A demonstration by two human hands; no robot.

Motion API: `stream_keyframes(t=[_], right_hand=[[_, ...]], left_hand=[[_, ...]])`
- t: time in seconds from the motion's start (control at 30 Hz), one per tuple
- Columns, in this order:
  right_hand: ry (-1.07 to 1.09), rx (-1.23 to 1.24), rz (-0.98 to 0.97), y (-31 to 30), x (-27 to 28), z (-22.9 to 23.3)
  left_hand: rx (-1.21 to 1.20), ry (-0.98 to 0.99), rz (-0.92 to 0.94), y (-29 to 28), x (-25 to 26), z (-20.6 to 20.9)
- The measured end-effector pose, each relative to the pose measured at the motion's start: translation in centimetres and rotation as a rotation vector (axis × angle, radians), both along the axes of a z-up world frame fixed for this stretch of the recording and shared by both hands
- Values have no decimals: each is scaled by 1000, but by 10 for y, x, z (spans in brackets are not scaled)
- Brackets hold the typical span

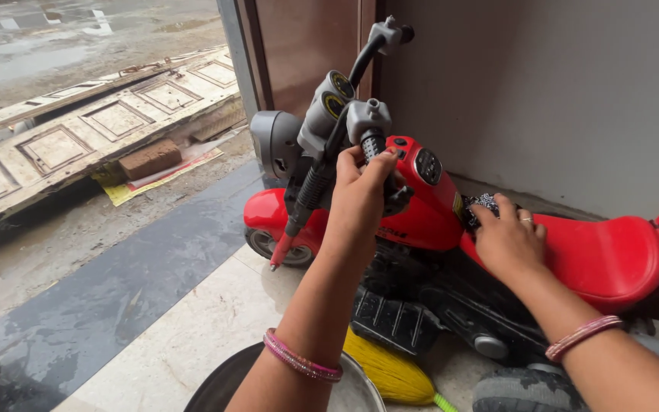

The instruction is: The person wipes a metal lid, a blue plastic bottle, a water bottle, and two small jars with a black cloth, then places them on the floor. The person then wipes the handlebars, body, and seat of a red toy motorcycle with the same cloth.

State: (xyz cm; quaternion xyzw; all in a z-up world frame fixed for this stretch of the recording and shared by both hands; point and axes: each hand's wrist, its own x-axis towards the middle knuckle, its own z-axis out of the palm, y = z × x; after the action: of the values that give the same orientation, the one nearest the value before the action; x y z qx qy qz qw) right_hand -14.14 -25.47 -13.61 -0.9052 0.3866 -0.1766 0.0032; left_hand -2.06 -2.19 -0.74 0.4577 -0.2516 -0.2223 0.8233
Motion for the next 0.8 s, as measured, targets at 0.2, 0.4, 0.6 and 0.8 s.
stream_keyframes(t=[0.2,0.4,0.6,0.8], right_hand=[[151,13,-125,-41,-37,6],[87,37,-268,-54,-45,-10],[55,-14,-55,11,-17,1],[75,-130,161,-3,-74,0]], left_hand=[[-20,6,-1,-7,3,-4],[-31,20,5,-6,-2,-3],[-354,314,-98,-12,-3,-31],[201,-343,185,-35,-22,-93]])
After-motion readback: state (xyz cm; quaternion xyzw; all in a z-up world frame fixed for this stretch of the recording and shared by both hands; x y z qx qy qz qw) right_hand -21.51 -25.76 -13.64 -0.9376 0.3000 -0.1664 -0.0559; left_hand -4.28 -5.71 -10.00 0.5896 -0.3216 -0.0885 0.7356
